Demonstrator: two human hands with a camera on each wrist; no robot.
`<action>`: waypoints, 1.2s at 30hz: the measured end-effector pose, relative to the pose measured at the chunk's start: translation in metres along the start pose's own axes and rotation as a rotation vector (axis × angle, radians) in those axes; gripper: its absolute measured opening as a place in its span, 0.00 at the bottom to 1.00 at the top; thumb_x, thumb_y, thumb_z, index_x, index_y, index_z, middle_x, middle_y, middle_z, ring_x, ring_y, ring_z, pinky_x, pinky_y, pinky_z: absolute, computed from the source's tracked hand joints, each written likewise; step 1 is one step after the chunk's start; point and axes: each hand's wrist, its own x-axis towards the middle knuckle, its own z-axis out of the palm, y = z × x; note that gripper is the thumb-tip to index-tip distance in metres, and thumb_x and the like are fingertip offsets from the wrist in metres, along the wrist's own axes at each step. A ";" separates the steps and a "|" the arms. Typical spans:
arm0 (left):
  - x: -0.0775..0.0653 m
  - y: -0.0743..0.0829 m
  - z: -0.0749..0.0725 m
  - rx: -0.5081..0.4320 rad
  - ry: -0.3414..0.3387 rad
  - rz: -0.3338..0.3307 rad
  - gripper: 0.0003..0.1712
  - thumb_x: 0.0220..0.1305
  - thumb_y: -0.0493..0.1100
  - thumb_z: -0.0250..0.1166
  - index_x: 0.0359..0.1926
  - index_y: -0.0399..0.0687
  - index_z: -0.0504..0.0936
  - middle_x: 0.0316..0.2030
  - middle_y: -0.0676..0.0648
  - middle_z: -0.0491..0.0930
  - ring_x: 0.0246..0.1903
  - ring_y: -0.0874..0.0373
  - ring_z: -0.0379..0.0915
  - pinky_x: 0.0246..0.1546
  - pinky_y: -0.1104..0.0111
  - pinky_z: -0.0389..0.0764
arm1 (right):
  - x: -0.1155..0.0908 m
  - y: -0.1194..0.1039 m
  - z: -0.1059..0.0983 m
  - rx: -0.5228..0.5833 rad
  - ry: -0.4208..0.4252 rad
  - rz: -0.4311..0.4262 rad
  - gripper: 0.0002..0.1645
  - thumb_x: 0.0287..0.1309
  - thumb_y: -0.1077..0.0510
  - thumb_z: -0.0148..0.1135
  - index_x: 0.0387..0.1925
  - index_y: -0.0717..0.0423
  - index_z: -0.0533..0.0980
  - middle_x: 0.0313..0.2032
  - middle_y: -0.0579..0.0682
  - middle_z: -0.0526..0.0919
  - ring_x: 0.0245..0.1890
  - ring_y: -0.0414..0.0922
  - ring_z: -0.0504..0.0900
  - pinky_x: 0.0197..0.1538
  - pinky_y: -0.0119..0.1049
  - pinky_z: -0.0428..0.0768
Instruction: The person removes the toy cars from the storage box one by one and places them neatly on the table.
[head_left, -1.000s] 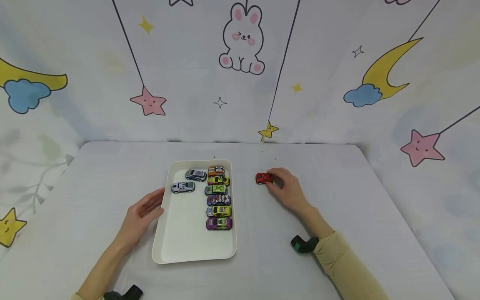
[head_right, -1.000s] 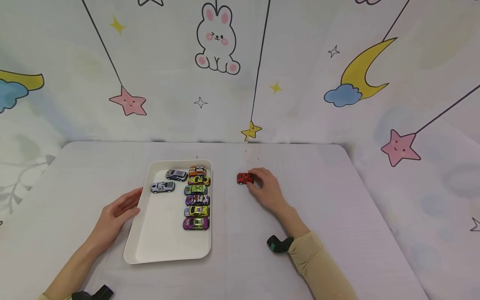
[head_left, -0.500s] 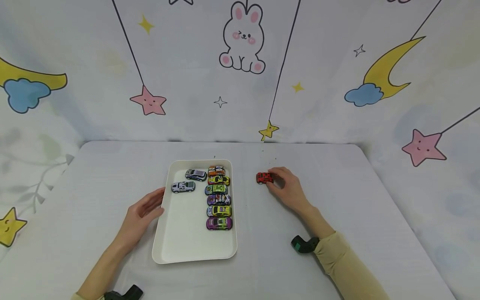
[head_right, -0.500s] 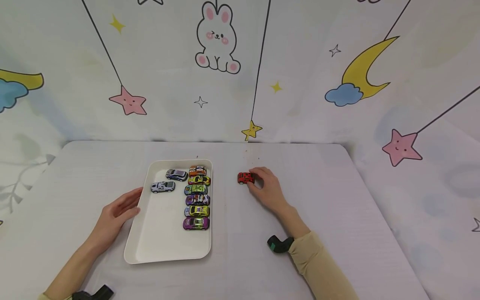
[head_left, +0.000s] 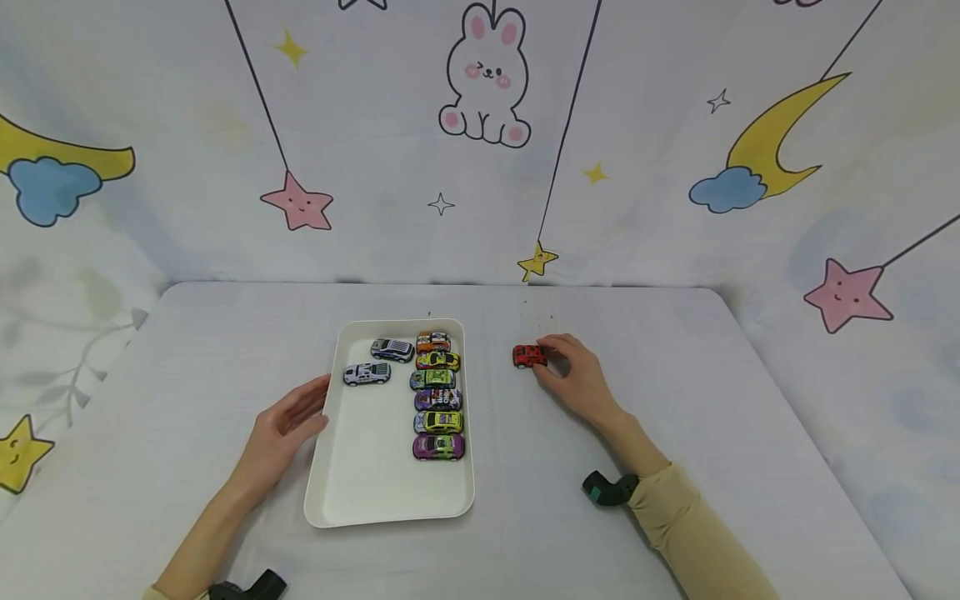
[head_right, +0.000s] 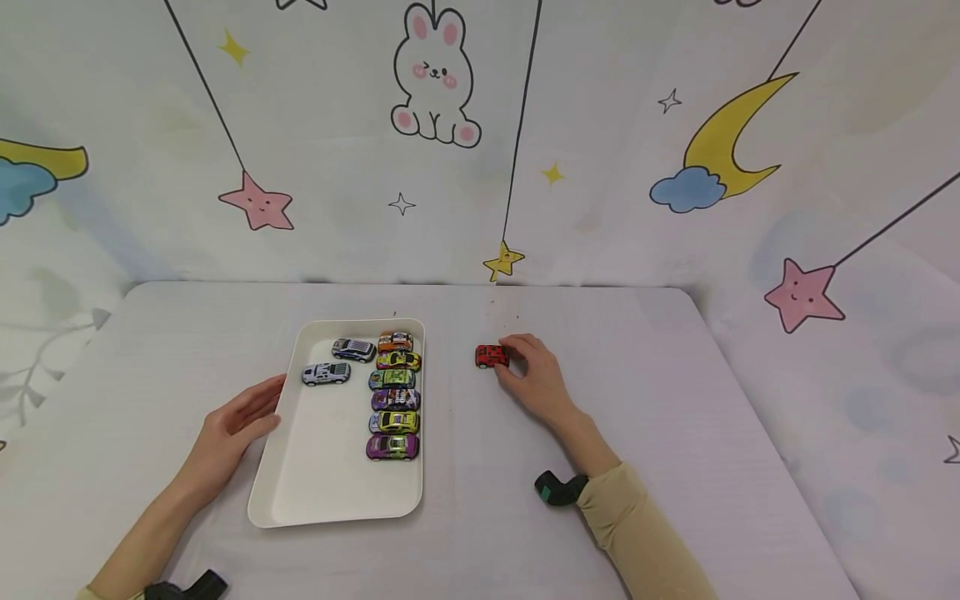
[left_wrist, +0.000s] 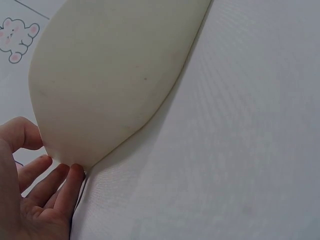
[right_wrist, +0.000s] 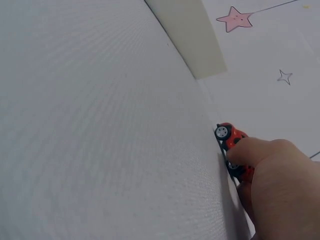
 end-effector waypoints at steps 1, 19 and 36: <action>0.000 0.000 0.000 -0.001 0.000 0.000 0.30 0.73 0.37 0.59 0.73 0.39 0.65 0.70 0.32 0.65 0.62 0.75 0.68 0.58 0.85 0.70 | 0.000 0.000 0.000 0.000 0.001 -0.002 0.21 0.57 0.63 0.70 0.53 0.60 0.79 0.50 0.52 0.82 0.48 0.48 0.83 0.54 0.42 0.81; -0.001 0.005 0.001 -0.006 0.004 0.018 0.30 0.73 0.36 0.59 0.72 0.37 0.65 0.69 0.32 0.66 0.62 0.74 0.69 0.58 0.85 0.71 | 0.000 -0.011 0.007 0.020 0.284 -0.115 0.23 0.52 0.70 0.70 0.52 0.66 0.79 0.48 0.57 0.82 0.45 0.57 0.83 0.51 0.40 0.83; 0.000 -0.002 0.000 -0.029 -0.001 0.000 0.30 0.73 0.37 0.59 0.72 0.38 0.65 0.70 0.32 0.65 0.63 0.73 0.69 0.59 0.84 0.71 | -0.006 -0.101 0.019 0.082 -0.079 -0.200 0.20 0.54 0.64 0.73 0.49 0.60 0.80 0.46 0.57 0.83 0.42 0.53 0.84 0.47 0.43 0.87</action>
